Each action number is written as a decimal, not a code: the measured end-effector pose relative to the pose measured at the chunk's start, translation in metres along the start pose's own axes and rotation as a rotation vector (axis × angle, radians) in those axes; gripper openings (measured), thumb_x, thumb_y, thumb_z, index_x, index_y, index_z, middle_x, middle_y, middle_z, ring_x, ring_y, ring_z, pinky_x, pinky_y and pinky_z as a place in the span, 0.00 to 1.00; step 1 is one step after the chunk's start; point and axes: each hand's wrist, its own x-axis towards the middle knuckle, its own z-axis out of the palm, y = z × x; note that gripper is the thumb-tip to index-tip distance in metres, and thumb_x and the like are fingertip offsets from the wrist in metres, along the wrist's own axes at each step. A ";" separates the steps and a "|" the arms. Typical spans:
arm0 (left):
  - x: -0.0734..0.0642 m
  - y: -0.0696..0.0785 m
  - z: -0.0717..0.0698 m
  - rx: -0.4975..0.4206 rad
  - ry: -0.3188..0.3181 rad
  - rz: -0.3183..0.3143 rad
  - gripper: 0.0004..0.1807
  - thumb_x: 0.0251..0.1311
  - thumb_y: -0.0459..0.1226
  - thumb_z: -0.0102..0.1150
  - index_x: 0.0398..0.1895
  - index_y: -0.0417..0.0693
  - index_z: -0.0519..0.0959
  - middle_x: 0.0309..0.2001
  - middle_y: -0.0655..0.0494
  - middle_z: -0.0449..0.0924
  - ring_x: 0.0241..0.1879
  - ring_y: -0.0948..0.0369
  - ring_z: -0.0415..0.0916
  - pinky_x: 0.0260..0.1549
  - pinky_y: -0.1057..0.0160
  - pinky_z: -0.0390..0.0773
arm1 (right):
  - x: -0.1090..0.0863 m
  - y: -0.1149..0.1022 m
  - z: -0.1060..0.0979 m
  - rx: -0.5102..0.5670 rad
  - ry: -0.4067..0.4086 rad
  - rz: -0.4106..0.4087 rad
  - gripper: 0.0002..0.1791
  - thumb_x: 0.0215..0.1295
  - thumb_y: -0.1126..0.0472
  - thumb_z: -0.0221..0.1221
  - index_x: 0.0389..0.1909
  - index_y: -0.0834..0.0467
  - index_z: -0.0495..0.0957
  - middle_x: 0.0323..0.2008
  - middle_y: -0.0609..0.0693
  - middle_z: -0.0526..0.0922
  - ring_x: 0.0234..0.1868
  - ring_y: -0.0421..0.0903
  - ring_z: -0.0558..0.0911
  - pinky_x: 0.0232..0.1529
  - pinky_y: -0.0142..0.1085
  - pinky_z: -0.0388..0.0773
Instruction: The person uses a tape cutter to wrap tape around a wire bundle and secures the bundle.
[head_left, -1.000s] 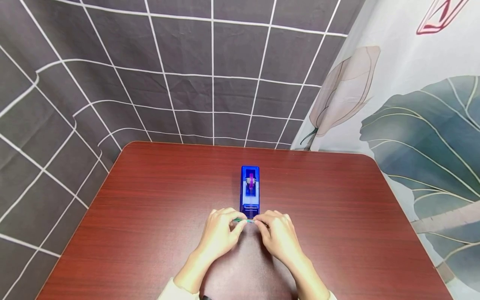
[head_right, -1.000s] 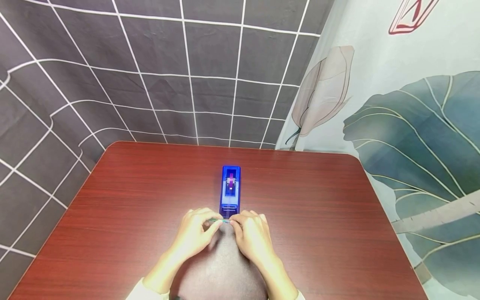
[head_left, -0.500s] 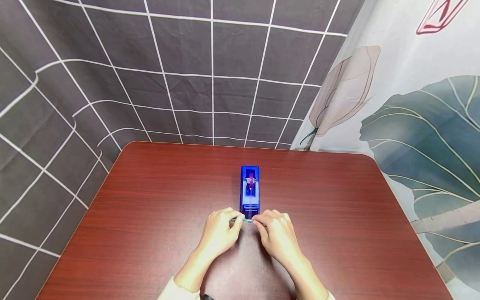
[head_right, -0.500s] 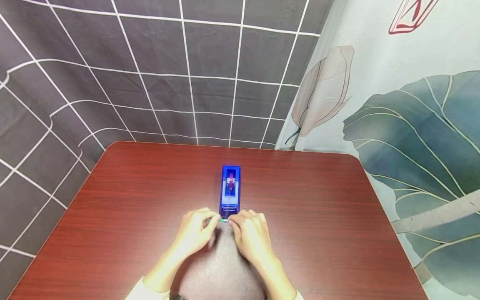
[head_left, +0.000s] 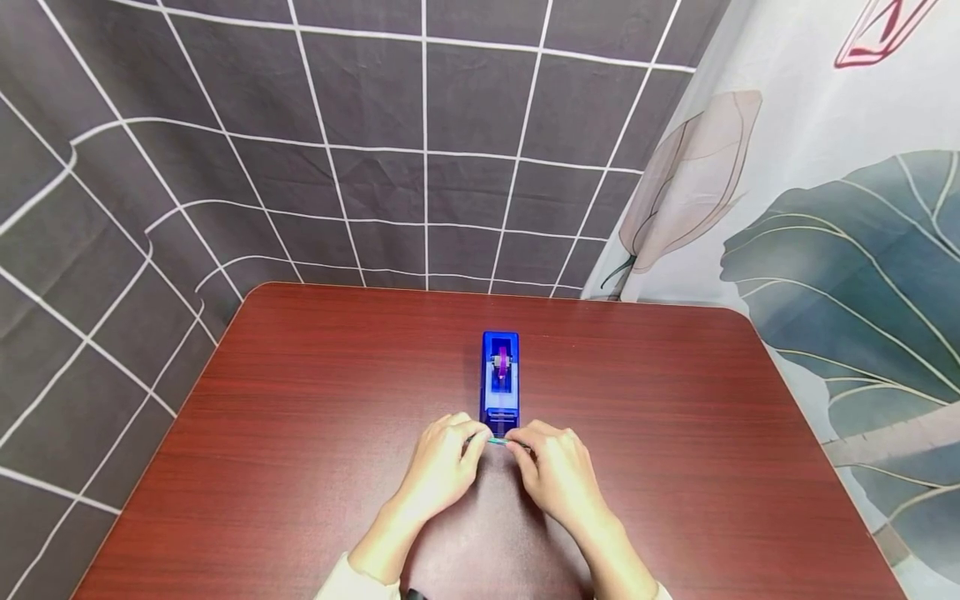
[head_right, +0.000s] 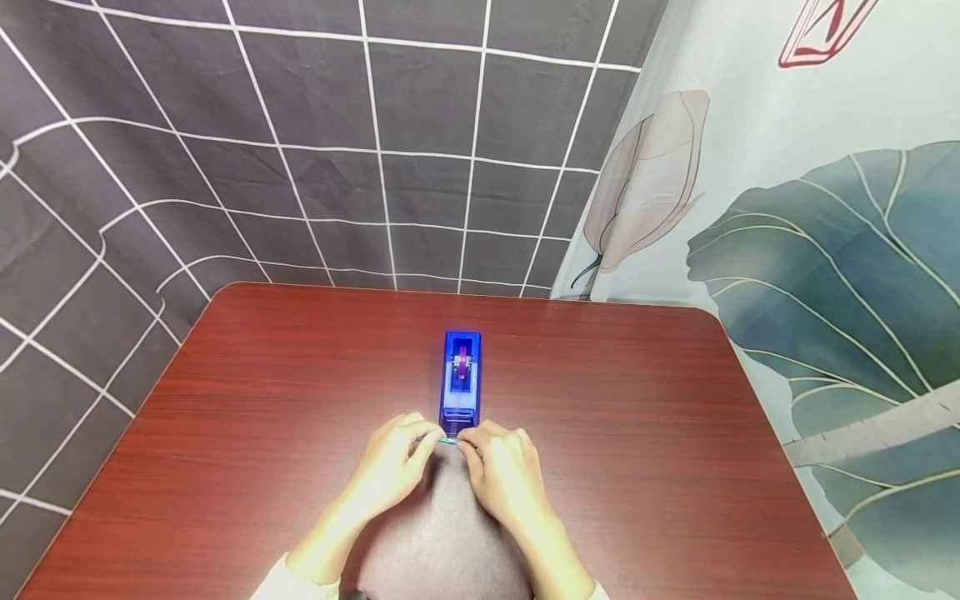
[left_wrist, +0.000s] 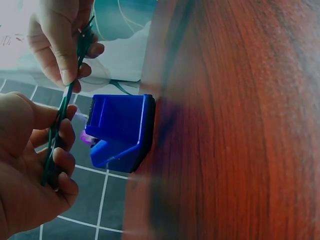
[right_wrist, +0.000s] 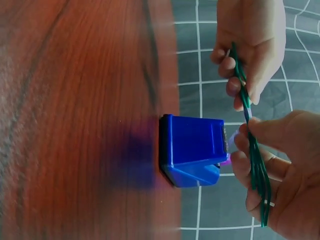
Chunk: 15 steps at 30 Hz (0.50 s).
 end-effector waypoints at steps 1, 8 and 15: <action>0.000 0.000 0.000 0.001 0.003 0.001 0.07 0.68 0.35 0.60 0.34 0.46 0.87 0.31 0.57 0.82 0.36 0.56 0.80 0.41 0.54 0.77 | 0.000 0.000 -0.001 0.009 -0.012 0.014 0.04 0.57 0.66 0.71 0.34 0.55 0.88 0.30 0.44 0.86 0.30 0.41 0.85 0.33 0.41 0.77; -0.001 0.001 0.001 0.003 0.022 -0.004 0.07 0.67 0.35 0.60 0.35 0.46 0.87 0.31 0.58 0.82 0.36 0.57 0.79 0.41 0.54 0.76 | 0.004 -0.002 -0.005 -0.002 -0.082 0.076 0.02 0.62 0.65 0.68 0.31 0.55 0.88 0.29 0.45 0.87 0.31 0.44 0.86 0.34 0.44 0.80; -0.001 0.002 0.001 -0.014 0.027 -0.029 0.06 0.67 0.36 0.62 0.35 0.47 0.87 0.30 0.60 0.80 0.36 0.59 0.77 0.41 0.53 0.75 | 0.004 -0.004 -0.006 -0.010 -0.079 0.104 0.02 0.63 0.64 0.68 0.33 0.55 0.88 0.29 0.46 0.86 0.29 0.43 0.85 0.34 0.44 0.75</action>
